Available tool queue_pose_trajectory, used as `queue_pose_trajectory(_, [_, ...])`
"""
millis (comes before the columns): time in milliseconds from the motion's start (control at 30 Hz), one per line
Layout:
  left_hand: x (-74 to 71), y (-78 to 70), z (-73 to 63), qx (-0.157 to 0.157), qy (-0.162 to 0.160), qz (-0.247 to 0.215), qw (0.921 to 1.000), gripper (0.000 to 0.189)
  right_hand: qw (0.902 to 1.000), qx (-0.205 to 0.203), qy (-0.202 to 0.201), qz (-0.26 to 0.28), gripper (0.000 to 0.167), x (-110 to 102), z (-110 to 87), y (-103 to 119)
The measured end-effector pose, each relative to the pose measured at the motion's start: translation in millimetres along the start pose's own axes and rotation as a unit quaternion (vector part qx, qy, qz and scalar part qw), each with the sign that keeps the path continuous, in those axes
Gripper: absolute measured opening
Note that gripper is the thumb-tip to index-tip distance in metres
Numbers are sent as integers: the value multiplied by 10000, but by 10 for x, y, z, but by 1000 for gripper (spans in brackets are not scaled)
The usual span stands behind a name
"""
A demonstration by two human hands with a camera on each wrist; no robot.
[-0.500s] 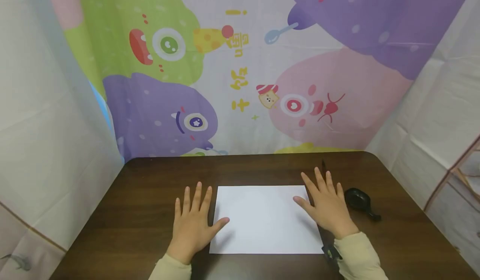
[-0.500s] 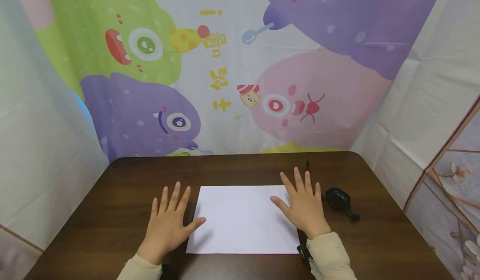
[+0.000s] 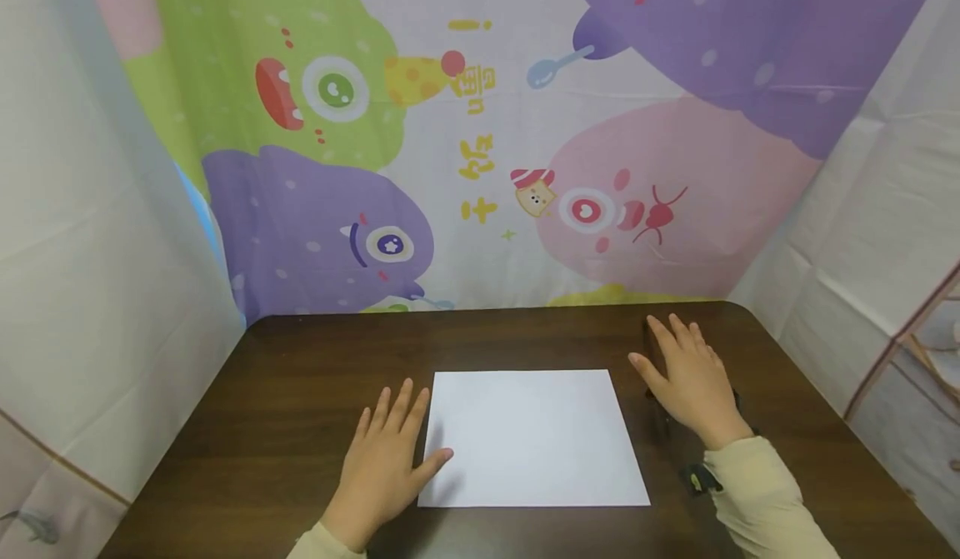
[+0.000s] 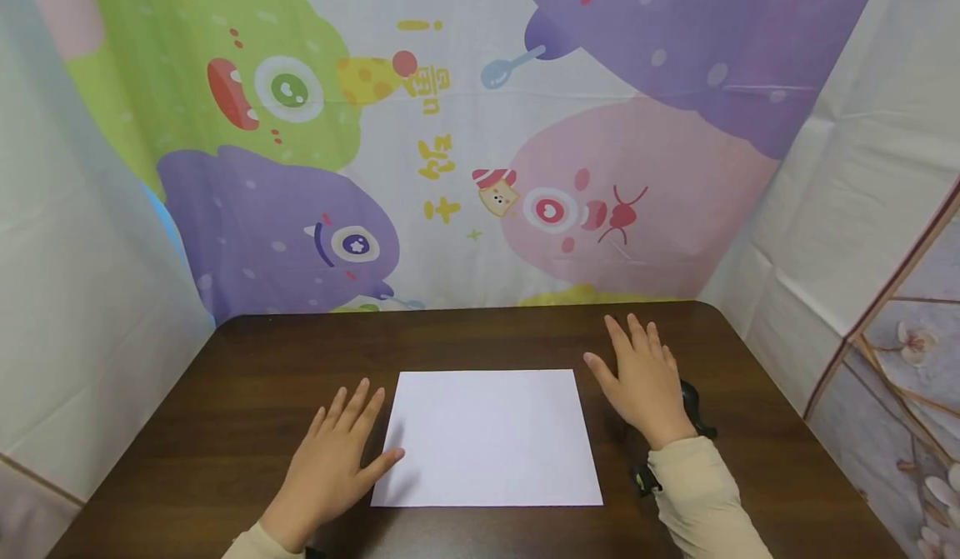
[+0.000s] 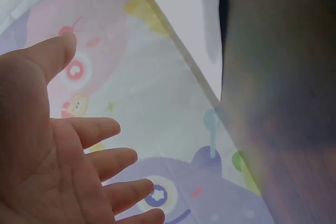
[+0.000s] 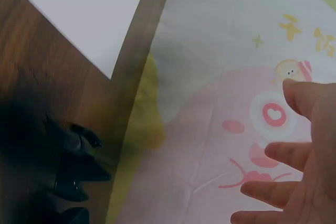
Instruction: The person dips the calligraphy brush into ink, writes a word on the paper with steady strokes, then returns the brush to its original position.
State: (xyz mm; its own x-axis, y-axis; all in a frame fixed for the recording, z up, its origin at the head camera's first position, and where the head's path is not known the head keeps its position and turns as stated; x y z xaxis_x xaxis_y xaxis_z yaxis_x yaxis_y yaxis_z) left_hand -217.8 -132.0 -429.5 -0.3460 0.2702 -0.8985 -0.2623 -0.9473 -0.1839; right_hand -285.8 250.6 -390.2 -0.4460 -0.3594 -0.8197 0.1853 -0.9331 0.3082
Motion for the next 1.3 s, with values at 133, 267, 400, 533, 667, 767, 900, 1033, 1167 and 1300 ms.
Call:
queue_pose_trajectory(133, [12,-15,-72,77,78,-66,9999,85,9999,89,6,122,72,-22,116,-104])
queue_pose_trajectory(267, [33,-45,-124,200,208,-187,9994,85,9995,162,52,256,69,-20,213,-207])
queue_pose_trajectory(400, [55,-90,-173,419,303,-342,9981,82,9989,242,208,354,67,20,287,-295])
queue_pose_trajectory(533, [95,-131,-246,710,627,-429,9946,83,9978,354,418,377,67,71,338,-359])
queue_pose_trajectory(667, [137,-159,-315,962,1017,-490,9889,85,9965,478,582,364,66,132,377,-409])
queue_pose_trajectory(767, [177,-182,-356,1119,1326,-482,9837,86,9954,572,696,330,64,202,402,-461])
queue_pose_trajectory(900, [245,-214,-404,1231,1774,-495,9752,87,9924,745,940,271,64,323,404,-557])
queue_pose_trajectory(1033, [306,-239,-440,1281,2018,-532,9695,89,9892,892,1139,248,63,447,378,-644])
queue_pose_trajectory(1167, [345,-253,-476,1316,2119,-559,9668,89,9866,986,1265,299,61,539,350,-682])
queue_pose_trajectory(1300, [357,-263,-502,1330,2180,-552,9653,86,9837,1100,1369,398,59,595,334,-700])
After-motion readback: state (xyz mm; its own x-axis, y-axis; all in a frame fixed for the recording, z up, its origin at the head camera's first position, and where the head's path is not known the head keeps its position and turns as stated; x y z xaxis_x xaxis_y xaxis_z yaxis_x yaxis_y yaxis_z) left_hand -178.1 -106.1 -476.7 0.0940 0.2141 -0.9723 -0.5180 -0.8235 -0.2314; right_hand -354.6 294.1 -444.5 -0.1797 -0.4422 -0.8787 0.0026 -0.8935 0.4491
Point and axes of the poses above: each hand's wrist, its own z-axis towards the middle knuckle, its own x-axis out of the palm, y = z × x, the point moved 6 cm from there along z, towards the middle knuckle, and after that the axes turned 13 degrees about -y, right-handed, at the moved point
